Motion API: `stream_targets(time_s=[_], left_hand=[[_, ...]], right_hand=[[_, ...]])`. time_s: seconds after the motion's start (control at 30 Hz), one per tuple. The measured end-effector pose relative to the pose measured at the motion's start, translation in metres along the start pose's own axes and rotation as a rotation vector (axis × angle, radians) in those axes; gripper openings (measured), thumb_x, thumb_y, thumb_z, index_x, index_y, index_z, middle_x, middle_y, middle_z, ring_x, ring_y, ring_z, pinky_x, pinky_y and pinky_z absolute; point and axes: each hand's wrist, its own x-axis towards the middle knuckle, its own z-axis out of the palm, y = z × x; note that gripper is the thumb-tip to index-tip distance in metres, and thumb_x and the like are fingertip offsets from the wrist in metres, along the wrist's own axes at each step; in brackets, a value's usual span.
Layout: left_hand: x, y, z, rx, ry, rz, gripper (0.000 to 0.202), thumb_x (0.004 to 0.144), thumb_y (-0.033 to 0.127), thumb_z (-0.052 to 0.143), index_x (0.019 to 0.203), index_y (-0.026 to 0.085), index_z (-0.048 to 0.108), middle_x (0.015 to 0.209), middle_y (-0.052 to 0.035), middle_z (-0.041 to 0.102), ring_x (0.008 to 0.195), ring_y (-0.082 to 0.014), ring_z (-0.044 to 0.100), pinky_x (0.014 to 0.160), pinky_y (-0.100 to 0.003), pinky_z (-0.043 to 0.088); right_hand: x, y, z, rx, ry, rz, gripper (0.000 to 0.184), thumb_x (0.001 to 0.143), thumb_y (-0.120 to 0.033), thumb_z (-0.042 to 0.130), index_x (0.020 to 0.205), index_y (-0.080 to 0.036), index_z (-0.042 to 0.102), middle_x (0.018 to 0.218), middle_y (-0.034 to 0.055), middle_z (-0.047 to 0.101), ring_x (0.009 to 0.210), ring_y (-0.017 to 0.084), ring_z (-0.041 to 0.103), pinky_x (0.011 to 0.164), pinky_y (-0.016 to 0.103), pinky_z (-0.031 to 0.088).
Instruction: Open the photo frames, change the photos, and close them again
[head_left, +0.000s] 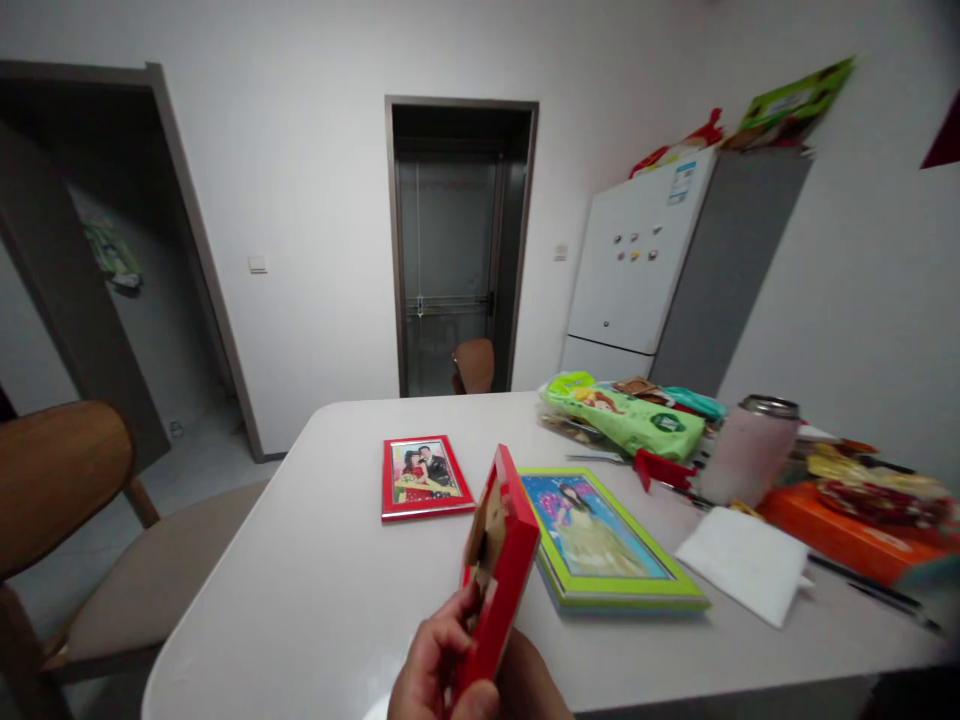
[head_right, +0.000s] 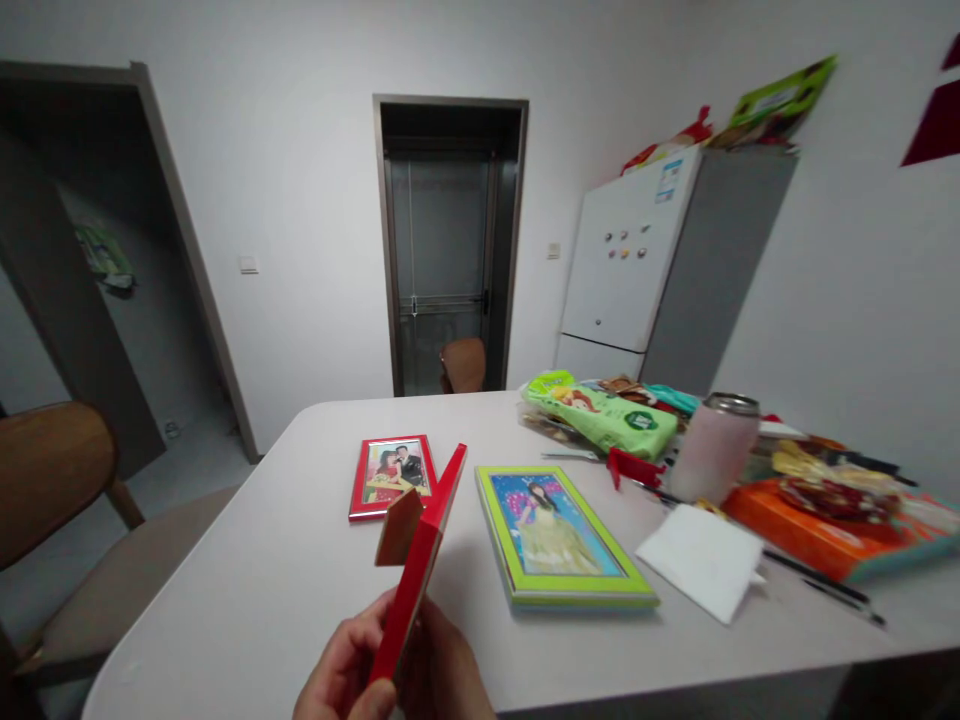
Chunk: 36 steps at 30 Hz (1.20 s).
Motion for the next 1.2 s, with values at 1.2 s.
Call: stream_targets(time_s=[1.2], left_hand=[[0.139, -0.083, -0.032, 1.084, -0.137, -0.123, 0.053, 0.069, 0.027, 0.051, 0.117, 0.010, 0.038, 0.128, -0.0157, 0.036, 0.119, -0.0289, 0.028, 0.098, -0.046, 0.012]], right_hand=[[0.023, -0.094, -0.082, -1.488, 0.149, -0.634, 0.030, 0.073, -0.022, 0.044, 0.099, -0.016, 0.057, 0.103, 0.0098, 0.055, 0.097, 0.018, 0.049, 0.087, 0.033, 0.037]])
